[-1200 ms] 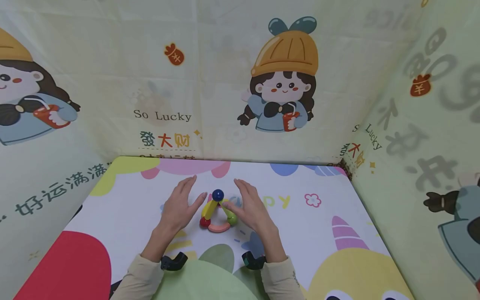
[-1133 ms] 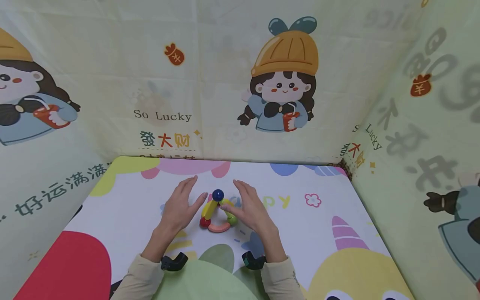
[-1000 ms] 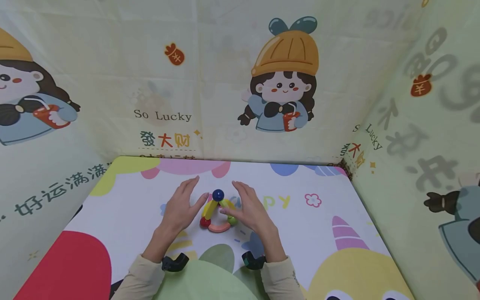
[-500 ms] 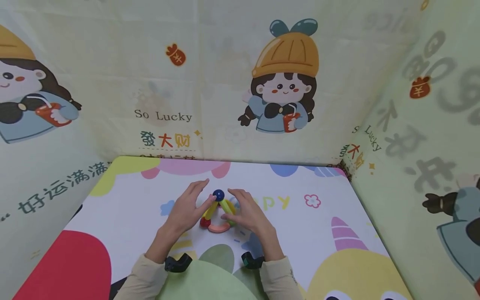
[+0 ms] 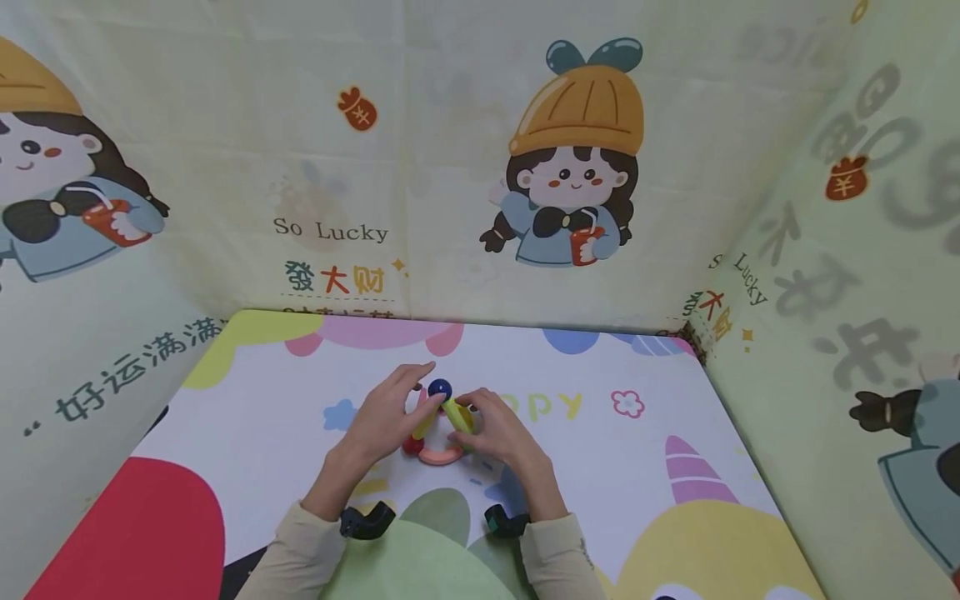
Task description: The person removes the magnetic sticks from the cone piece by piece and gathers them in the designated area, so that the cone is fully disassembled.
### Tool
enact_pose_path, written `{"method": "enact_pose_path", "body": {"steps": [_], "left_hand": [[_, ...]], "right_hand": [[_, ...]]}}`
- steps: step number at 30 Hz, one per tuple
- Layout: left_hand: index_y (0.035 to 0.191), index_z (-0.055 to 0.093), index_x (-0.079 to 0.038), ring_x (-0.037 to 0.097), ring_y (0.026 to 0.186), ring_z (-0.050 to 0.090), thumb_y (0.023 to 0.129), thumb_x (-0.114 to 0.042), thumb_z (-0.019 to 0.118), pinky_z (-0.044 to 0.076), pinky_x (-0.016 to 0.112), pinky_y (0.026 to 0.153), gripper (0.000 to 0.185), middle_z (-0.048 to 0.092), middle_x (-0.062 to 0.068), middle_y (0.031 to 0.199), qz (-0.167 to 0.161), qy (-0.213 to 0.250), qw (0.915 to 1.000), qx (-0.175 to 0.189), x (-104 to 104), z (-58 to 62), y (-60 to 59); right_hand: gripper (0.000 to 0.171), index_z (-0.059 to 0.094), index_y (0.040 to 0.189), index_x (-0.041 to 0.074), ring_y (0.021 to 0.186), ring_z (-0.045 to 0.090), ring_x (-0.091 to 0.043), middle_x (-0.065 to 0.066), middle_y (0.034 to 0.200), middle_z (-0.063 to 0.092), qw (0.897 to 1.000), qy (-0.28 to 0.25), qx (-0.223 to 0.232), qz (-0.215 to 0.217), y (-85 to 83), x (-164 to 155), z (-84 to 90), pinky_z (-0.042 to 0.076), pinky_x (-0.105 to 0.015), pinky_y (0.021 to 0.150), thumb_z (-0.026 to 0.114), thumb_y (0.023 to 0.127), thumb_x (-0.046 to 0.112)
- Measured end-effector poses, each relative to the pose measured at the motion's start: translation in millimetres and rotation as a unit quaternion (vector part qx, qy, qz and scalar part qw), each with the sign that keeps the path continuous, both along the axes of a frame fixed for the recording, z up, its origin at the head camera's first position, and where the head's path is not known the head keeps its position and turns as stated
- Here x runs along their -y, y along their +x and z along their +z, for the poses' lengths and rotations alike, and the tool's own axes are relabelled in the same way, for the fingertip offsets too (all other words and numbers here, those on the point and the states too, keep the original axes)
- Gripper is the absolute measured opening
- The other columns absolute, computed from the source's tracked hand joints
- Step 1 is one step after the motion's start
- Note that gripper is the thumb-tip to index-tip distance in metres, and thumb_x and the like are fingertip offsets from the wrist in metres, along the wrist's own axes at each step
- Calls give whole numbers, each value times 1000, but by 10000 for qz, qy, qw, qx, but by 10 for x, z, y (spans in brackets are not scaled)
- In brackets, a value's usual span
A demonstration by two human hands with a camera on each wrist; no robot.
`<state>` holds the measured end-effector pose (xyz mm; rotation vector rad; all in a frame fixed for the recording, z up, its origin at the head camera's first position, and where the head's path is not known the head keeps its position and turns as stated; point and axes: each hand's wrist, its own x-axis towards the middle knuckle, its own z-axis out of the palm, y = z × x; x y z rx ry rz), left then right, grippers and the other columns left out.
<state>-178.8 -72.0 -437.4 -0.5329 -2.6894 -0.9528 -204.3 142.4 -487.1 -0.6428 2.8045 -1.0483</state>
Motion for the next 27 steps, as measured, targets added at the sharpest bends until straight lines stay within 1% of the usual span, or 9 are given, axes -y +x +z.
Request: {"method": "enact_pose_path", "body": {"steps": [3, 7, 12, 19, 23, 27], "left_hand": [[143, 56, -13, 24, 119, 63, 96, -40, 66, 55, 42, 98, 55, 61, 8, 135, -49, 76, 10000, -25, -10, -2, -2], [138, 60, -13, 22, 112, 66, 95, -37, 67, 57, 39, 95, 50, 64, 7, 128, -87, 81, 9999, -49, -19, -20, 4], [134, 63, -12, 19, 106, 67, 94, -34, 70, 58, 35, 90, 47, 67, 6, 123, -153, 112, 9998, -82, -32, -49, -8], [134, 62, -11, 18, 104, 67, 91, -26, 75, 58, 34, 90, 48, 67, 7, 120, -249, 293, 9992, -48, -49, -58, -28], [135, 60, -11, 18, 107, 66, 90, -24, 76, 57, 34, 94, 50, 66, 6, 121, -223, 329, 9992, 8, -70, -82, -34], [139, 58, -12, 18, 112, 65, 90, -25, 75, 55, 35, 98, 53, 65, 5, 124, -265, 355, 9990, 19, -82, -109, -52]], "right_hand": [[42, 68, 116, 14, 101, 61, -18, 1, 110, 66, 10000, -23, -38, 77, -13, -1, -26, 54, -41, 91, 82, 80, 33], [31, 70, 104, 16, 90, 59, -14, 5, 97, 65, 9998, -65, -95, 172, -27, 3, -58, 53, -33, 85, 83, 80, 30], [25, 67, 92, 16, 82, 56, -11, 6, 88, 62, 9995, -96, -172, 249, -46, -10, -86, 50, -25, 76, 85, 78, 27], [25, 65, 89, 16, 79, 55, -12, 2, 87, 61, 9994, -225, -54, 257, -48, -30, -91, 47, -22, 71, 85, 78, 26], [24, 65, 87, 17, 77, 54, -12, 2, 86, 60, 9992, -269, -18, 295, -47, -37, -91, 46, -21, 69, 85, 79, 26], [25, 63, 85, 17, 76, 53, -12, 1, 84, 59, 9988, -370, 37, 326, -47, -47, -83, 45, -21, 68, 85, 79, 27]]}}
